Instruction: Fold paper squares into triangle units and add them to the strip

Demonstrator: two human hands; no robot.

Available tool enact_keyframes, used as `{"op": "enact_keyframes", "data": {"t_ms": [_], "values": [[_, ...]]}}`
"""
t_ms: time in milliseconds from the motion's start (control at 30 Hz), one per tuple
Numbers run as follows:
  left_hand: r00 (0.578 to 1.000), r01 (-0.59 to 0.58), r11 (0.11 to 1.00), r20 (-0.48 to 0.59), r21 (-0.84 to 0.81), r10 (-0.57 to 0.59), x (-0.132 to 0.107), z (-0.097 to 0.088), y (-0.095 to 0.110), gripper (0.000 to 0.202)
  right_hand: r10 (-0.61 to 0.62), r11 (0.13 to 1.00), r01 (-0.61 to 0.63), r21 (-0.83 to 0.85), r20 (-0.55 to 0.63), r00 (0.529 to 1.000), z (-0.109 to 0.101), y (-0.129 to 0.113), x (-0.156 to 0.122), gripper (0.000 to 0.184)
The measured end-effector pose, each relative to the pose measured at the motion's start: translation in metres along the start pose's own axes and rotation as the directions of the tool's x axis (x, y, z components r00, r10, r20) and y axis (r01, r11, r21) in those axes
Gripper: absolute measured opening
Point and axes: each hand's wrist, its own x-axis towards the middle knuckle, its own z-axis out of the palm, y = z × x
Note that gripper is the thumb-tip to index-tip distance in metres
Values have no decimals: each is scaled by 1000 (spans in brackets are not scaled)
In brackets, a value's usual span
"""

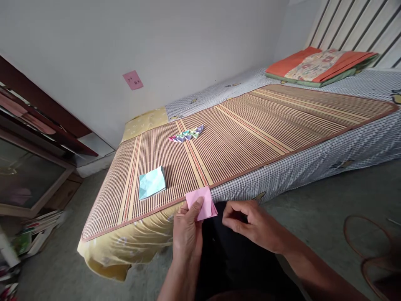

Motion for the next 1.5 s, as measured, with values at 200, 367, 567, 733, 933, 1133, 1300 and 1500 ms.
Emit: {"op": "enact_keyframes", "data": {"t_ms": [200, 367, 567, 733, 933, 1133, 1300, 1500], "values": [[998, -55, 998, 35, 10, 55, -4, 2, -4, 32, -35, 990, 44, 132, -67, 997, 2, -3, 6, 34], [996, -81, 996, 29, 23, 80, -3, -2, -8, 32, -26, 992, 47, 117, -169, 985, 9, -4, 8, 32], [998, -61, 998, 19, 30, 60, -3, -1, -10, 33, -24, 982, 62, 180, -209, 978, 11, -6, 8, 23], [999, -48, 998, 26, 43, 47, -3, 1, -10, 35, 26, 952, 29, 304, -173, 985, 15, 1, 9, 19], [997, -80, 995, 28, 67, 78, -2, -2, -14, 35, 21, 957, 42, 287, -211, 977, 17, -2, 8, 12], [983, -185, 977, 37, 110, 182, -1, -8, -16, 29, 26, 958, 20, 287, -157, 987, 15, -2, 9, 18], [980, -184, 966, 112, 180, 165, 1, -15, -21, 26, 33, 965, 2, 261, -129, 991, 17, 7, 14, 29], [973, -223, 952, 115, 209, 202, 2, -24, -23, 25, 31, 969, 6, 247, -142, 989, 22, 10, 17, 34]]}}
